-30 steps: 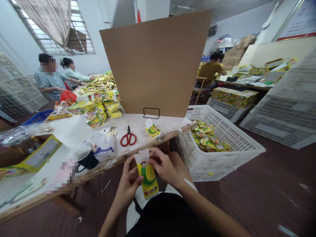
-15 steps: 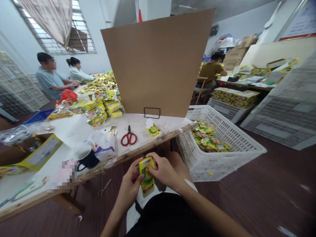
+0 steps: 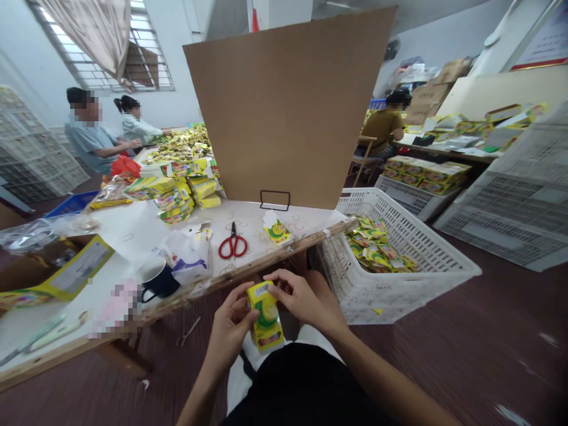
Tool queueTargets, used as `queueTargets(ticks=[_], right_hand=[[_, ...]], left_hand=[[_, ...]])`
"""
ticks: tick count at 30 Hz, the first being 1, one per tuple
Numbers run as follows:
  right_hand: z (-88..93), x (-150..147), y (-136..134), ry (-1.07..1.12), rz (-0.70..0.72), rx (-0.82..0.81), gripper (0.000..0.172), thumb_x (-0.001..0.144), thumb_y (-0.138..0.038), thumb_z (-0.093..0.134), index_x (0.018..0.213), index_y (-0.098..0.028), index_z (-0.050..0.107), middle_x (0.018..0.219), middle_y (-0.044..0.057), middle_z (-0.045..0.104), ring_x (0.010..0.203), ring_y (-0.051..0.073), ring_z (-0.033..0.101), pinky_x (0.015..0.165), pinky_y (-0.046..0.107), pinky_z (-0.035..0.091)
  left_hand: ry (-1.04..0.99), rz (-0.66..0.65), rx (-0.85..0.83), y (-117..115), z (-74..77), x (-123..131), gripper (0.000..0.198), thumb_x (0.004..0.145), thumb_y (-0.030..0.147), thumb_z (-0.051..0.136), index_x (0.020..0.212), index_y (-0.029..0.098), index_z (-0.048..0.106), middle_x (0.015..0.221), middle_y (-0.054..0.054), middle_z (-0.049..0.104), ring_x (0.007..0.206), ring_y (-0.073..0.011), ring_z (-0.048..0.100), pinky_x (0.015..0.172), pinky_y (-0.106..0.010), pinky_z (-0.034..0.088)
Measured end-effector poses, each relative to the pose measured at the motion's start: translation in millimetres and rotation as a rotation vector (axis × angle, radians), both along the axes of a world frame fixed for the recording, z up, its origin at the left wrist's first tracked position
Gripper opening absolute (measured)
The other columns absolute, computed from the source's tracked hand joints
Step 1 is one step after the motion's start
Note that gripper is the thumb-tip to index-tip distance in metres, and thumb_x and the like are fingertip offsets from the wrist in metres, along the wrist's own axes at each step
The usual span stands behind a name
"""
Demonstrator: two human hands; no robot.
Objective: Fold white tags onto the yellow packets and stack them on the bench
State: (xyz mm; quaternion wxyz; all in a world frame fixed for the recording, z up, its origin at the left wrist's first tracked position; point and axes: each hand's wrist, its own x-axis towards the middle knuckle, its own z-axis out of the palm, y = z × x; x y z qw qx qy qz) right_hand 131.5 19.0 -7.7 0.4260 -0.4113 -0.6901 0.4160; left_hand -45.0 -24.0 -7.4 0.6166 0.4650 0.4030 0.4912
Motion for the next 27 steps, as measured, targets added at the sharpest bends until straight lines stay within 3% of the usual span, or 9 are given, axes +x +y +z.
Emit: queueTargets(ticks=[3,6,12,14,19,27], right_hand=[[-6.2,2.4,1.8,0.185,0.053,-0.115,0.012,0.078,-0.024,0.062,0.087,-0.017,0.062,0.084,0.001,0.063,0.078,0.015,0.058,0.069,0.025,0.046],[-5.8,4.2,-0.4,0.261,0.040,-0.172,0.014,0.070,-0.025,0.070,0.076,-0.017,0.060,0.075,-0.001,0.060,0.069,0.013,0.056,0.063,0.024,0.046],[20.3,33.7,9.3,0.329,-0.217,-0.028,0.015,0.071,-0.030,0.071,0.075,-0.019,0.062,0.074,0.000,0.062,0.068,0.013,0.055,0.062,0.024,0.045],[25.2,40.7,13.7,0.404,-0.202,-0.062,0.019,0.069,-0.032,0.073,0.076,-0.019,0.062,0.073,0.000,0.062,0.064,0.012,0.055,0.058,0.024,0.044],[17.8,26.0,5.6,0.408,-0.064,-0.243,0.023,0.071,-0.036,0.072,0.080,-0.018,0.062,0.065,-0.003,0.057,0.051,0.008,0.047,0.046,0.020,0.036],[12.3,8.7,-5.6,0.348,-0.004,-0.240,0.022,0.069,-0.034,0.073,0.073,-0.018,0.060,0.070,-0.003,0.058,0.061,0.011,0.054,0.058,0.023,0.044]], left_hand=[[-0.024,-0.008,0.004,-1.6,-4.0,5.5,0.047,0.074,0.019,0.068,0.118,0.019,0.050,0.110,-0.011,0.068,0.102,-0.0279,0.064,0.085,-0.036,0.052],[-0.034,-0.003,0.021,-2.8,-7.3,14.6,0.047,0.076,0.018,0.066,0.120,0.021,0.052,0.118,-0.011,0.065,0.112,-0.0273,0.058,0.095,-0.037,0.045],[0.041,0.066,0.137,0.3,-6.0,24.7,0.062,0.080,0.022,0.062,0.136,0.026,0.036,0.135,-0.012,0.051,0.122,-0.0251,0.050,0.104,-0.039,0.037],[0.038,0.099,0.166,0.7,-5.5,25.3,0.065,0.081,0.024,0.062,0.139,0.026,0.032,0.136,-0.012,0.050,0.123,-0.0249,0.049,0.105,-0.039,0.036],[0.017,0.035,0.082,-4.3,-0.9,22.9,0.063,0.082,0.028,0.061,0.138,0.024,0.034,0.121,-0.013,0.062,0.108,-0.0272,0.060,0.091,-0.039,0.049],[-0.053,-0.005,0.051,-4.9,-2.1,20.9,0.043,0.078,0.023,0.066,0.117,0.021,0.047,0.102,-0.009,0.070,0.095,-0.0265,0.066,0.079,-0.035,0.053]])
